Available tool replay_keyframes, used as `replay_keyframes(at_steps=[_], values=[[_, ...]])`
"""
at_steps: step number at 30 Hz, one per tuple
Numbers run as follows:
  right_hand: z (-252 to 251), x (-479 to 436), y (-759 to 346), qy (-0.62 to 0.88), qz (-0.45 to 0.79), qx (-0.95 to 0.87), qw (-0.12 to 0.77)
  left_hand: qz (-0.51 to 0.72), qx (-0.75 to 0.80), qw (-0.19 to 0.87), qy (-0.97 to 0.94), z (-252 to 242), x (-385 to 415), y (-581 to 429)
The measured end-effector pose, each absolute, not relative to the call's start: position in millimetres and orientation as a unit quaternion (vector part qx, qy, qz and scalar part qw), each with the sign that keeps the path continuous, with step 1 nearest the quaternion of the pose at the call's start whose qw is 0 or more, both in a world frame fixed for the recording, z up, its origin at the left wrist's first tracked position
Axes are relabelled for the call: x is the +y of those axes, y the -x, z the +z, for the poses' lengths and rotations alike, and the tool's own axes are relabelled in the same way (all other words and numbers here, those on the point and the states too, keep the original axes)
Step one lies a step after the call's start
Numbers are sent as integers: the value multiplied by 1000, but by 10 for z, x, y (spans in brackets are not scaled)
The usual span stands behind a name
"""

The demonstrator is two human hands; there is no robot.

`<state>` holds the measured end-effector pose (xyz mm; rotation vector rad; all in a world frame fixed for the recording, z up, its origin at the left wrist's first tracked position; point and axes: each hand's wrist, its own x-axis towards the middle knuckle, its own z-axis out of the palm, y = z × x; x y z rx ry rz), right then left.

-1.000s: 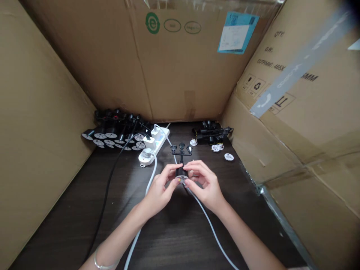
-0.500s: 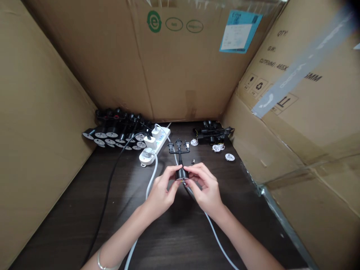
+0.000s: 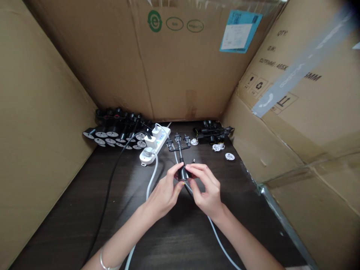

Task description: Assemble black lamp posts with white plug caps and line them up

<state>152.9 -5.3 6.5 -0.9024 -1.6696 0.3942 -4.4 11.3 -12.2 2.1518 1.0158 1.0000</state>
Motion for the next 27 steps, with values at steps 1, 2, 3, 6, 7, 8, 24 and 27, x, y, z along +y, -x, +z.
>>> replay_keyframes(at_steps=[1, 2, 3, 6, 7, 8, 24, 27], values=[[64, -53, -1531, 383, 159, -713, 566, 375, 375, 273, -803, -134, 109, 42], [63, -53, -1531, 383, 153, -715, 565, 380, 370, 268, -804, -142, 108, 40], [62, -53, -1528, 383, 149, -716, 564, 386, 366, 262, -806, -146, 109, 38], [63, -52, -1510, 383, 154, -718, 561, 402, 346, 234, -815, -127, 120, 36], [62, -52, -1503, 383, 160, -717, 560, 410, 338, 220, -818, -114, 124, 38], [61, -53, -1497, 384, 168, -716, 559, 417, 332, 207, -820, -99, 127, 40], [-17, -54, -1524, 427, 191, -748, 471, 413, 338, 208, -820, -44, 107, 29], [-3, -74, -1515, 434, 188, -743, 473, 416, 339, 209, -818, -36, 90, 24]])
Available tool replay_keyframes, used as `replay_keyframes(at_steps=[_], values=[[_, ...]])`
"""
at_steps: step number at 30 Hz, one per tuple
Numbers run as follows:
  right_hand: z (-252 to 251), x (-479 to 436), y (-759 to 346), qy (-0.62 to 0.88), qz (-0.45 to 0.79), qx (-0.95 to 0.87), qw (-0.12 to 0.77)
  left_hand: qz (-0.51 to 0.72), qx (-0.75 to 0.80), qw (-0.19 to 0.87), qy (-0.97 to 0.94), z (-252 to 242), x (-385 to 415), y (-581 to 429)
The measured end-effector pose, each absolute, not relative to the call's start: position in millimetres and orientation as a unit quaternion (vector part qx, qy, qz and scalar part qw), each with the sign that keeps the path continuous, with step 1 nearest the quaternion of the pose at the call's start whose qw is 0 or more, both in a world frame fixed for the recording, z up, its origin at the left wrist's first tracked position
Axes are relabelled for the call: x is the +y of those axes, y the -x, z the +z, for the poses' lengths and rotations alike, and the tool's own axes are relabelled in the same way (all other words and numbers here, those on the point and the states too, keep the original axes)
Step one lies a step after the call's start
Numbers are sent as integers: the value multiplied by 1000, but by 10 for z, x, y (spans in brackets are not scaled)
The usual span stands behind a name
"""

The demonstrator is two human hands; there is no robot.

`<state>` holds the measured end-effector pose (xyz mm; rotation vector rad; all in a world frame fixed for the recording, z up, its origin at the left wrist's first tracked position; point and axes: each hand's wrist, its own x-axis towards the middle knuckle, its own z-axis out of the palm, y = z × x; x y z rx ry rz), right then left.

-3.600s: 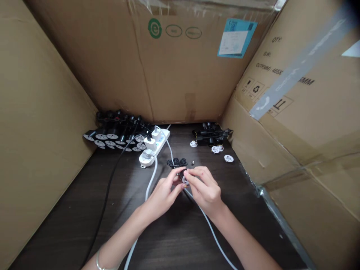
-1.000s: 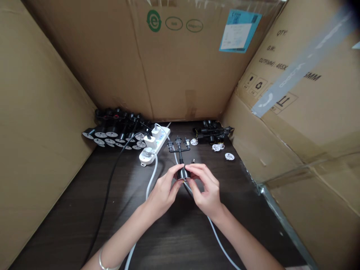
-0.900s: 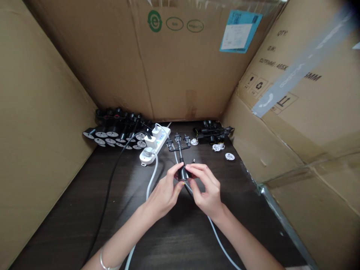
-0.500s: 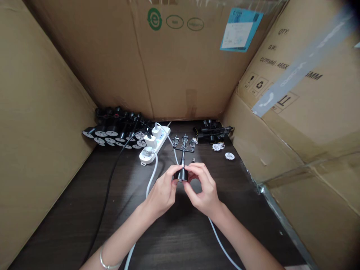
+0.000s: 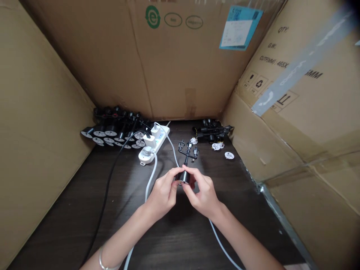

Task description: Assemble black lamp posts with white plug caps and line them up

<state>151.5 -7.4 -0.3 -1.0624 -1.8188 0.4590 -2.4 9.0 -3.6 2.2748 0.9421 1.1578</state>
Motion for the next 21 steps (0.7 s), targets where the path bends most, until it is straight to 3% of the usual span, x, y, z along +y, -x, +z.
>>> replay_keyframes(at_steps=[21], values=[[6, 4, -1588, 414, 145, -777, 452, 426, 365, 272, -782, 23, 154, 60]])
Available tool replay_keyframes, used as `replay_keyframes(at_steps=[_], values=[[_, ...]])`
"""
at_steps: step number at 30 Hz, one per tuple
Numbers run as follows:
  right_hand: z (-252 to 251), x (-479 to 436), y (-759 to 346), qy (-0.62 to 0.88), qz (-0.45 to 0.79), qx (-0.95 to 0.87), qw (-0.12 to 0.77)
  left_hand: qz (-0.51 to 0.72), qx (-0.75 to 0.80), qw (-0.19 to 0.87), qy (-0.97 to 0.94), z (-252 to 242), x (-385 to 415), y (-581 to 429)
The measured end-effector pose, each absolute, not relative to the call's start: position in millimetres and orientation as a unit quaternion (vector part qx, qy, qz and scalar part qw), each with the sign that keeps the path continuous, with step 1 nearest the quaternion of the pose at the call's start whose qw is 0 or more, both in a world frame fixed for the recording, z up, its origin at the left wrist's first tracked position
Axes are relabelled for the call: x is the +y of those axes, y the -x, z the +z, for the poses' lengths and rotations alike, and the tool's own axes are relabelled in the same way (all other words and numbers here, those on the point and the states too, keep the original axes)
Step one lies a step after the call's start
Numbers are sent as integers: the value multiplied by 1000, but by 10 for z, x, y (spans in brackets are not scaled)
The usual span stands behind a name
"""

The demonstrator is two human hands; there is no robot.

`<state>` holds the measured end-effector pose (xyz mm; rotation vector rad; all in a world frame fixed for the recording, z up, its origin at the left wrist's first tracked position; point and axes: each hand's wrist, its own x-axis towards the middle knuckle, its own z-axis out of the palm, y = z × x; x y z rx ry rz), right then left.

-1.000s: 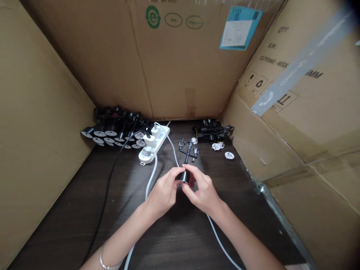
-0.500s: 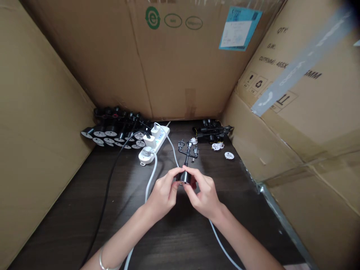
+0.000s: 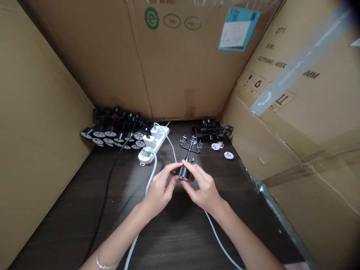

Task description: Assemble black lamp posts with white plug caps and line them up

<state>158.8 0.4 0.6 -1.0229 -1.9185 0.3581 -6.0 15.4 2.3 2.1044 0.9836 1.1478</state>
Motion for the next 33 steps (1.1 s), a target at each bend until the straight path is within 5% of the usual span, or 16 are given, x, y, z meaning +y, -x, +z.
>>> replay_keyframes(at_steps=[33], values=[[56, 21, -1667, 392, 160, -792, 441, 405, 347, 199, -822, -74, 159, 76]])
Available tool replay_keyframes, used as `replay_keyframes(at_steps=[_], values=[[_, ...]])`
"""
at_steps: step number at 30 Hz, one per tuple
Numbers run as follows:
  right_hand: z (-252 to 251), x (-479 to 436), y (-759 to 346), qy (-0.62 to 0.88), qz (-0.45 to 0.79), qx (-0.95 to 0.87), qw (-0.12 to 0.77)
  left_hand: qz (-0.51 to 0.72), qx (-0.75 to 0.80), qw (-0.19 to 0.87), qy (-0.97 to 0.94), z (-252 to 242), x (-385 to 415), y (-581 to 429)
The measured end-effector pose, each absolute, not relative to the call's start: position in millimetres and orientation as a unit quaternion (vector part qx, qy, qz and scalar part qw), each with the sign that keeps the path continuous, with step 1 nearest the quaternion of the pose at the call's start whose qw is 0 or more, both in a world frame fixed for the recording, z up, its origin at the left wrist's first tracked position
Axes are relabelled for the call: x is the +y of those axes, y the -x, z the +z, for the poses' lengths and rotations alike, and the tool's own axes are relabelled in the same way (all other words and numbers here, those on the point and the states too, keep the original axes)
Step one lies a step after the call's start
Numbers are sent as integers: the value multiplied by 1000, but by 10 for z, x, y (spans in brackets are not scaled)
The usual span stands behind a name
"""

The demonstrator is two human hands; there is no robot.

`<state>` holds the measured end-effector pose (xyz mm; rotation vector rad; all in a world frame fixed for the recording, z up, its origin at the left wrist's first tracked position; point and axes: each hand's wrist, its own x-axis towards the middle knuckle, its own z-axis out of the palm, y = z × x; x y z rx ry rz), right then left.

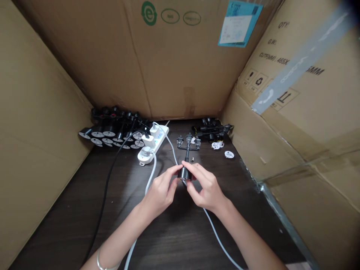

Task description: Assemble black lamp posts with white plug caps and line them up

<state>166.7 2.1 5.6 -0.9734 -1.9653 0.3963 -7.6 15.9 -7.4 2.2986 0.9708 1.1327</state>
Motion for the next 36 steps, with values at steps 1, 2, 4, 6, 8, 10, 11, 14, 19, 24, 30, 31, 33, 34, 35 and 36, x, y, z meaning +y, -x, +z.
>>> replay_keyframes(at_steps=[1, 2, 4, 6, 8, 10, 11, 14, 19, 24, 30, 31, 33, 34, 35, 36], values=[[56, 19, -1666, 389, 161, -793, 440, 410, 346, 196, -821, -76, 160, 74], [57, 19, -1664, 386, 161, -794, 442, 415, 344, 193, -820, -75, 160, 74], [59, 20, -1656, 381, 154, -795, 447, 425, 339, 185, -819, -62, 157, 77], [58, 20, -1645, 377, 139, -796, 452, 433, 336, 175, -818, -43, 154, 83], [52, 12, -1633, 374, 122, -800, 453, 441, 333, 168, -816, -29, 154, 90], [40, -3, -1621, 374, 105, -804, 450, 448, 329, 169, -814, -24, 158, 98], [33, -12, -1616, 375, 99, -806, 447, 451, 326, 171, -813, -25, 160, 102], [11, -29, -1603, 376, 85, -808, 445, 454, 320, 180, -812, -33, 162, 113], [8, -20, -1620, 382, 84, -792, 468, 442, 326, 227, -804, -8, 136, 107], [34, -16, -1643, 379, 125, -787, 470, 411, 337, 313, -787, 43, 106, 90], [38, -37, -1610, 388, 139, -784, 464, 417, 346, 321, -777, 69, 99, 71], [41, -38, -1607, 390, 143, -782, 464, 417, 349, 316, -777, 72, 98, 67], [48, -41, -1606, 392, 159, -777, 466, 417, 358, 310, -776, 79, 97, 61], [53, -42, -1607, 391, 170, -775, 466, 416, 363, 311, -774, 83, 97, 59], [57, -44, -1608, 390, 182, -774, 465, 415, 368, 313, -771, 89, 97, 57], [61, -45, -1610, 389, 194, -773, 463, 414, 372, 316, -768, 95, 98, 54]])
